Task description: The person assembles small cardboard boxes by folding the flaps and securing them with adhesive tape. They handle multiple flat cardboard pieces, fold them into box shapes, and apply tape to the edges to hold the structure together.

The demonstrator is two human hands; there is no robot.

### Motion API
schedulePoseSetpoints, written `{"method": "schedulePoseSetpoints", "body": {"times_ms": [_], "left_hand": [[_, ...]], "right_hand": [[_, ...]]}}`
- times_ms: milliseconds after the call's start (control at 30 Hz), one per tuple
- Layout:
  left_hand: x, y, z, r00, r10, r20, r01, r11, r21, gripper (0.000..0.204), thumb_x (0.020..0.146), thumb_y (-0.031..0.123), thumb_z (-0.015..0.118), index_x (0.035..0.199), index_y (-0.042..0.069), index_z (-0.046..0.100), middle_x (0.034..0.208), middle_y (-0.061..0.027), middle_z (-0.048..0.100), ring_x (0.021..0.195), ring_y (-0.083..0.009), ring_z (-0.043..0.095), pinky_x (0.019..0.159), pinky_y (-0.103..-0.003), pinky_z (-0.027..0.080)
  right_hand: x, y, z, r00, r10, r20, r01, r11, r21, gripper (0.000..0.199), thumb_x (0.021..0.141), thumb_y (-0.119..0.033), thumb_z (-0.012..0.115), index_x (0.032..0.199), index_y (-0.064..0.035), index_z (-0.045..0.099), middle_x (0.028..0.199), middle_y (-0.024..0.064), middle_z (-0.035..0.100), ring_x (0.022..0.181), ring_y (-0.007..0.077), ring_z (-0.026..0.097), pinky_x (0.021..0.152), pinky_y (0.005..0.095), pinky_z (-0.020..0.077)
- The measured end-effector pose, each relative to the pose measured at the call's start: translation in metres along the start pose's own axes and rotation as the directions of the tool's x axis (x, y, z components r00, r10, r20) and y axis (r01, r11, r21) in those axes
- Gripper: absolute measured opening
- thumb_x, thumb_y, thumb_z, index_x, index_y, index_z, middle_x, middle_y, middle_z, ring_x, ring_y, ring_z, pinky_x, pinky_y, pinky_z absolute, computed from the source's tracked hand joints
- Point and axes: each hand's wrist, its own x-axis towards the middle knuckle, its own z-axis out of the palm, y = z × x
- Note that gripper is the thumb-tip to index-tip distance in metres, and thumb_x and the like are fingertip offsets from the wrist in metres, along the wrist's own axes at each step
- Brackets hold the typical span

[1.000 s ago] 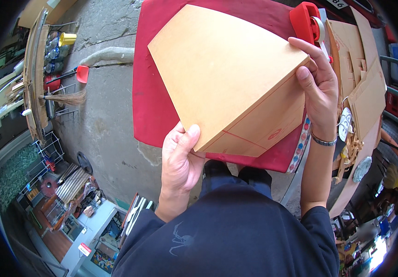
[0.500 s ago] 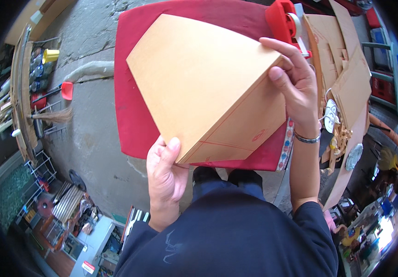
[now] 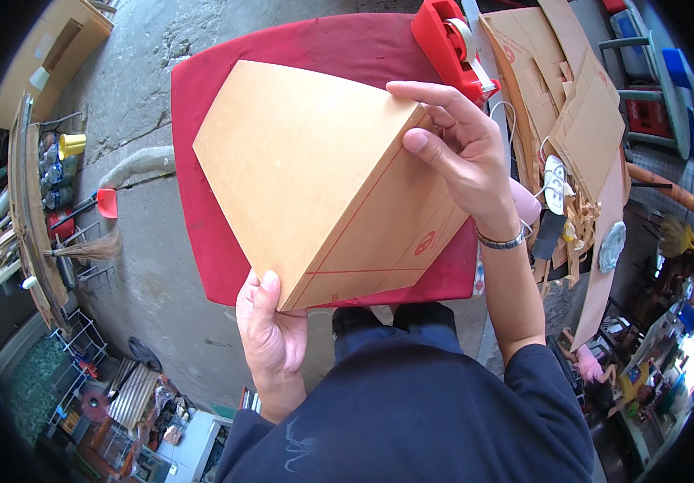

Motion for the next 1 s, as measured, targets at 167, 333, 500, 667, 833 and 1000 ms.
{"method": "schedulePoseSetpoints", "body": {"times_ms": [167,333,500,667,833,1000], "left_hand": [[0.0001,0.0021,-0.0012,1.0,-0.005,0.019,0.004,1.0,0.019,0.047,0.1,0.017,0.059,0.136,-0.01,0.044,0.131,-0.0206,0.06,0.116,-0.0251,0.064,0.1,-0.039,0.053],[-0.0008,0.0008,0.0,1.0,0.0,-0.013,0.0,1.0,0.019,0.047,0.1,0.017,0.059,0.136,-0.01,0.044,0.131,-0.0204,0.06,0.117,-0.025,0.064,0.1,-0.038,0.052],[0.0008,0.0001,-0.0008,1.0,0.001,0.012,-0.001,1.0,0.024,0.047,0.1,0.016,0.059,0.136,-0.01,0.044,0.132,-0.0204,0.06,0.118,-0.025,0.063,0.102,-0.038,0.051],[-0.0013,0.0009,-0.0034,1.0,0.001,-0.013,0.0,0.999,0.035,0.046,0.1,0.015,0.06,0.135,-0.01,0.044,0.131,-0.0202,0.06,0.118,-0.0244,0.063,0.102,-0.038,0.05],[0.0017,-0.0016,-0.003,1.0,0.009,-0.018,-0.007,0.997,0.074,0.043,0.101,0.017,0.055,0.134,-0.01,0.045,0.13,-0.02,0.061,0.117,-0.023,0.064,0.099,-0.036,0.052],[0.0012,-0.001,-0.0063,1.0,-0.02,0.009,0.019,0.999,0.034,0.045,0.102,0.018,0.056,0.135,-0.011,0.044,0.129,-0.0196,0.062,0.116,-0.0216,0.064,0.099,-0.035,0.052]], "right_hand": [[0.0003,0.0023,0.0001,1.0,-0.016,-0.004,0.016,1.0,-0.003,0.037,0.095,-0.014,0.07,0.129,-0.0059,0.062,0.09,-0.0018,0.066,0.079,0.0024,0.056,0.071,0.0194,0.0458],[0.0,0.0003,0.0007,1.0,-0.006,-0.018,0.006,1.0,0.003,0.036,0.095,-0.015,0.07,0.129,-0.006,0.063,0.089,-0.0022,0.065,0.077,0.002,0.054,0.07,0.019,0.045],[-0.0009,0.0013,-0.0026,1.0,-0.014,-0.008,0.014,0.999,-0.042,0.036,0.095,-0.014,0.07,0.129,-0.0062,0.063,0.089,-0.0026,0.065,0.078,0.0017,0.054,0.07,0.0187,0.0445],[-0.0004,-0.0036,0.0032,0.999,0.041,-0.016,-0.041,0.999,0.003,0.036,0.095,-0.011,0.069,0.13,-0.006,0.063,0.092,-0.0022,0.066,0.08,0.0017,0.055,0.073,0.0182,0.0449],[-0.0015,0.0021,-0.0054,1.0,-0.022,0.005,0.022,0.997,-0.074,0.038,0.096,-0.01,0.067,0.133,-0.0037,0.06,0.099,0.0001,0.067,0.087,0.0037,0.058,0.078,0.0193,0.0466],[0.0001,-0.0023,-0.0009,0.997,-0.076,-0.017,0.074,0.992,-0.101,0.033,0.098,-0.012,0.065,0.129,-0.0012,0.063,0.106,0.0025,0.068,0.089,0.0047,0.058,0.081,0.0196,0.0463]]}}
